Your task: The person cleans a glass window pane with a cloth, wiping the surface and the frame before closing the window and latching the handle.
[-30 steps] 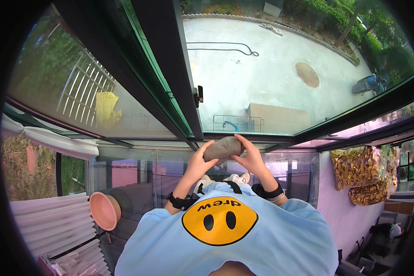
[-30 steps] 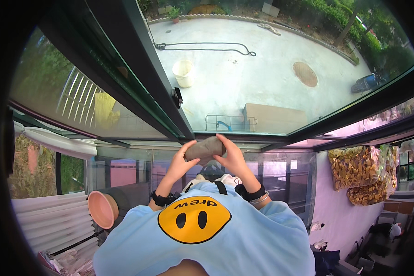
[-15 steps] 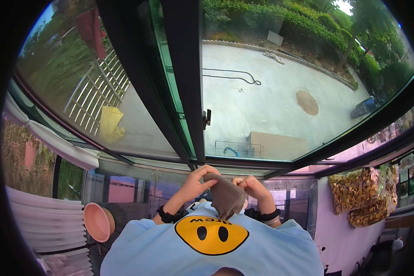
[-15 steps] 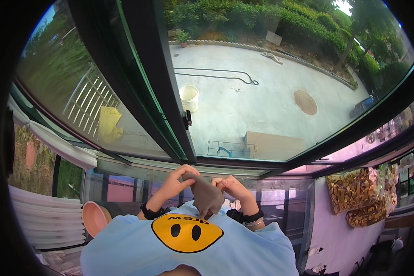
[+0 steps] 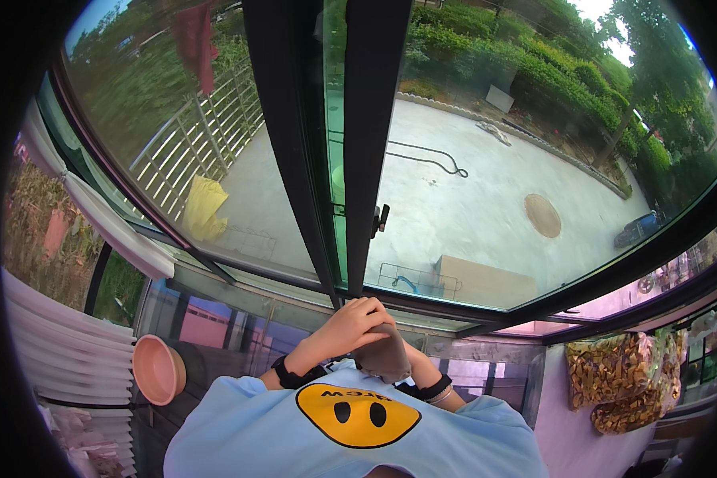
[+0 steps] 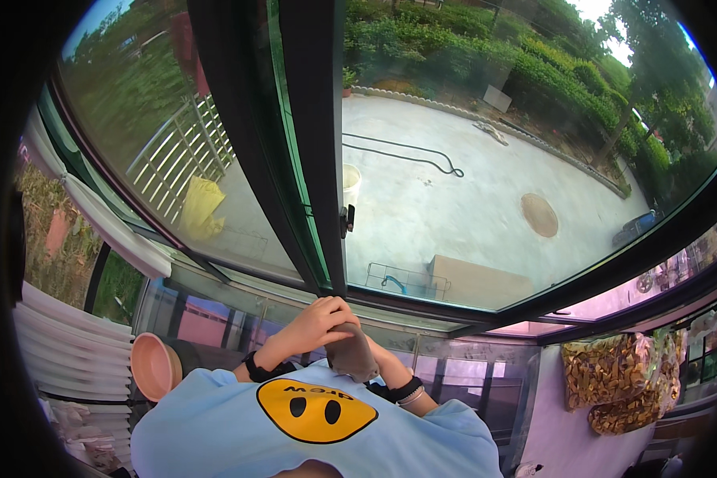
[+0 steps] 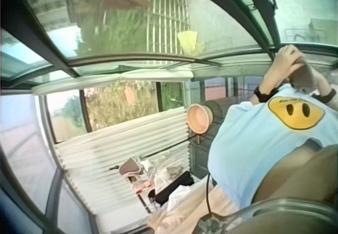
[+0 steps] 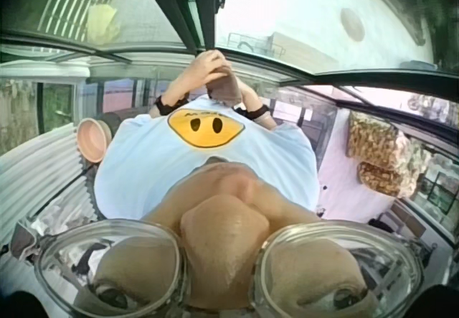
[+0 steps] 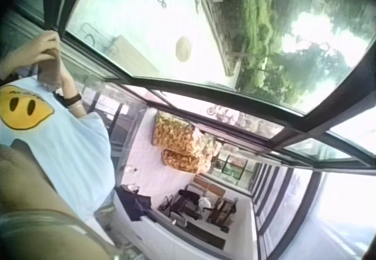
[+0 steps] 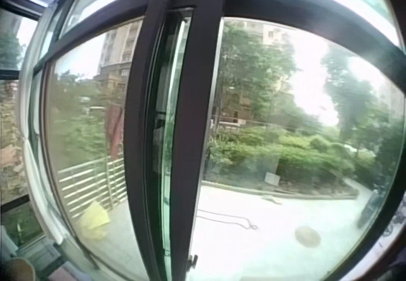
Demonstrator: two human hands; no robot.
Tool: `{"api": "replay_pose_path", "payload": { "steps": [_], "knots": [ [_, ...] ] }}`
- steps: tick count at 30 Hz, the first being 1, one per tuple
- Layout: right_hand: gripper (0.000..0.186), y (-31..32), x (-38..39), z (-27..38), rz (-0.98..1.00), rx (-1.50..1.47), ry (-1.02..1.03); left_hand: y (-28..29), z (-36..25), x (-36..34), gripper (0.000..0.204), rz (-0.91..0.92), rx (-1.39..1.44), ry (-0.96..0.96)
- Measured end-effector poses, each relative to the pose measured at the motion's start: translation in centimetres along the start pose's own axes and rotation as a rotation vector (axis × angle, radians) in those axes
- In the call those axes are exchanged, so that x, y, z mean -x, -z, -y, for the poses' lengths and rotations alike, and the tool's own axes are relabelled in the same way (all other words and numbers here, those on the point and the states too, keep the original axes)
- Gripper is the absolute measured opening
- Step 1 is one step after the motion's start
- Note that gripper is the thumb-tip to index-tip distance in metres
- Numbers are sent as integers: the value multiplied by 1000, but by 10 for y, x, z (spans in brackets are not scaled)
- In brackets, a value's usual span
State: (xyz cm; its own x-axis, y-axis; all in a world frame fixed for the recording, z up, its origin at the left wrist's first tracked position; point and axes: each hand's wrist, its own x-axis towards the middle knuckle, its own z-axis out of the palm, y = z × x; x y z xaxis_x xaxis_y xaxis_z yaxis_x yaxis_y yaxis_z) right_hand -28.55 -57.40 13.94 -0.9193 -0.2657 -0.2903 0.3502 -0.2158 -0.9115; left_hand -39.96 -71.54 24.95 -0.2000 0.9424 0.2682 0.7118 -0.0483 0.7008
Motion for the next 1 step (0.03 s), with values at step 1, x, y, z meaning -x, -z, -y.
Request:
{"api": "replay_pose_path", "payload": {
  "steps": [1],
  "knots": [
    [46,0,1,-7,8,-185,22,-1,-1,0,18,-8,-4,4]
  ]
}}
